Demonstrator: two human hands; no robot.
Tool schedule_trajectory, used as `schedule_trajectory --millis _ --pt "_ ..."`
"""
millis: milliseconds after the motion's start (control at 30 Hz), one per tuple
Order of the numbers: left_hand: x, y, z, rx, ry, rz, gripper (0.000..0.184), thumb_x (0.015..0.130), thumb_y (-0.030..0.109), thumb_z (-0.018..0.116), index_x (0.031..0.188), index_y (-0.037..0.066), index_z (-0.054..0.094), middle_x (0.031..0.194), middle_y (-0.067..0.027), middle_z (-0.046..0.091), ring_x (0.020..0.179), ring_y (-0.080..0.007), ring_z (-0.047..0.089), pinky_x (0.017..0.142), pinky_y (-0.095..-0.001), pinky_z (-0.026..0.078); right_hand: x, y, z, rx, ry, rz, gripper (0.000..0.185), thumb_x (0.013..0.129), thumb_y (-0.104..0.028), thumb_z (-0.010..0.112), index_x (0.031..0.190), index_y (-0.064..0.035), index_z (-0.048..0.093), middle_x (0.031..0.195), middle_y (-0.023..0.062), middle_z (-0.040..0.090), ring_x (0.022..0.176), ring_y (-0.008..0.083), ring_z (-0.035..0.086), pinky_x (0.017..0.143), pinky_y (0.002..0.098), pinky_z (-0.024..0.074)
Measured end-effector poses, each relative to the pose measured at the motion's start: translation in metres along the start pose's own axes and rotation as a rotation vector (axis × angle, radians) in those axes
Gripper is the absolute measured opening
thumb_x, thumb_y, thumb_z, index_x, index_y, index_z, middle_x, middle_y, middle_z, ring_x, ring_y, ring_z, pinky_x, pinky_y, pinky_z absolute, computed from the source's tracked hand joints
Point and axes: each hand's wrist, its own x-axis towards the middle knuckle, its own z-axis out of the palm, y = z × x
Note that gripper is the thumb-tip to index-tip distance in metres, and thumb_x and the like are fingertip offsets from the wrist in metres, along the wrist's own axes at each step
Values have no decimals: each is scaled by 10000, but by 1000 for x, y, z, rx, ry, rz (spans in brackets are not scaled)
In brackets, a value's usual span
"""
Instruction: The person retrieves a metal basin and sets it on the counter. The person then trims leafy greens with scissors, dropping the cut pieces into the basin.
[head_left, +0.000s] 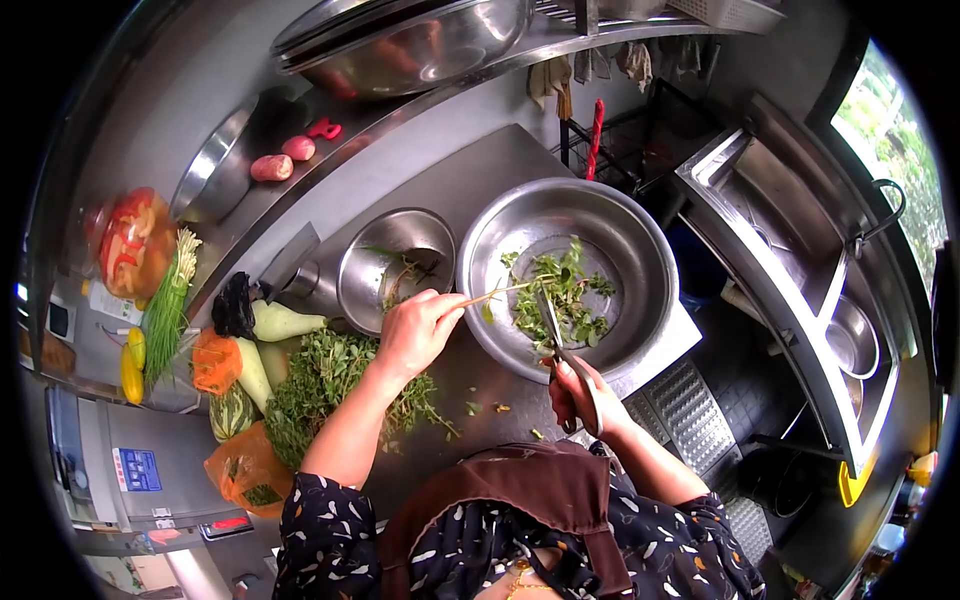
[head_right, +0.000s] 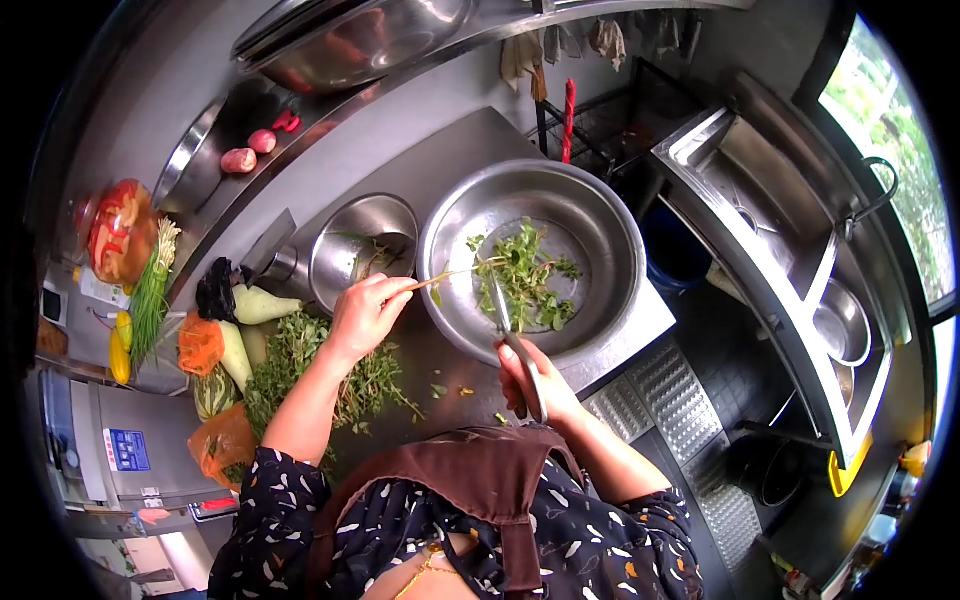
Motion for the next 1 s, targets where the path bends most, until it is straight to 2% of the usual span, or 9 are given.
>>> schedule_trajectory --millis 133,200,400,467,600,800,933,967,1000 --pt "-2 -3 0 -27 13 -32 175 855 167 640 1007 94 685 773 -91 613 693 -280 624 613 -370 492 -7 7 2 108 -92 24 470 938 -440 544 1252 -109 434 746 -16 421 578 92 435 522 262 428" --pt "-4 -2 1 -35 3 -36 170 860 186 630 1003 114 687 772 -84 609 703 -294 625 612 -388 496 -3 7 6 36 -113 0 526 938 -463 523 1289 -82 434 776 22 465 615 123 498 526 261 451" --pt "-9 -5 1 -36 -30 55 163 861 197 630 990 117 690 781 -90 619 704 -289 629 628 -384 506 13 3 14 -83 55 10 419 958 -412 511 1131 -30 527 627 -5 457 469 100 469 414 241 378" --pt "-6 -12 -3 -6 -17 12 159 862 205 632 982 120 691 786 -87 623 703 -286 631 626 -388 506 14 4 14 21 110 15 368 910 -444 588 979 -86 537 612 2 458 460 102 453 399 250 371" --pt "11 -74 -16 36 145 -82 185 857 212 642 994 96 683 845 -89 627 777 -270 640 687 -366 518 10 12 7 253 244 38 388 937 -400 554 1075 -39 530 634 11 446 474 108 429 429 268 376" --pt "10 -144 -43 137 202 -81 544 797 287 709 1264 55 552 1312 -199 509 1205 -340 502 1007 -378 416 1 -1 16 200 190 47 422 955 -395 526 1149 -21 493 623 -15 377 476 87 365 432 237 298" --pt "-34 -148 -77 6 224 -261 301 815 230 680 1056 51 660 1049 -125 630 961 -273 621 838 -352 488 -2 1 25 72 63 -1 453 949 -393 539 1195 -18 481 630 -24 372 479 73 357 434 230 315" --pt "-52 -160 -76 13 206 -313 212 824 166 680 976 20 659 988 -89 633 759 -179 627 712 -316 511 -2 1 29 73 34 14 449 952 -384 538 1198 -14 478 621 -21 377 471 76 362 428 231 319" --pt "-72 -168 -76 13 184 -425 201 821 203 691 912 25 664 910 -93 640 720 -184 623 677 -330 504 -2 1 32 73 8 29 445 954 -375 537 1201 -10 475 613 -18 381 463 80 367 422 231 322"
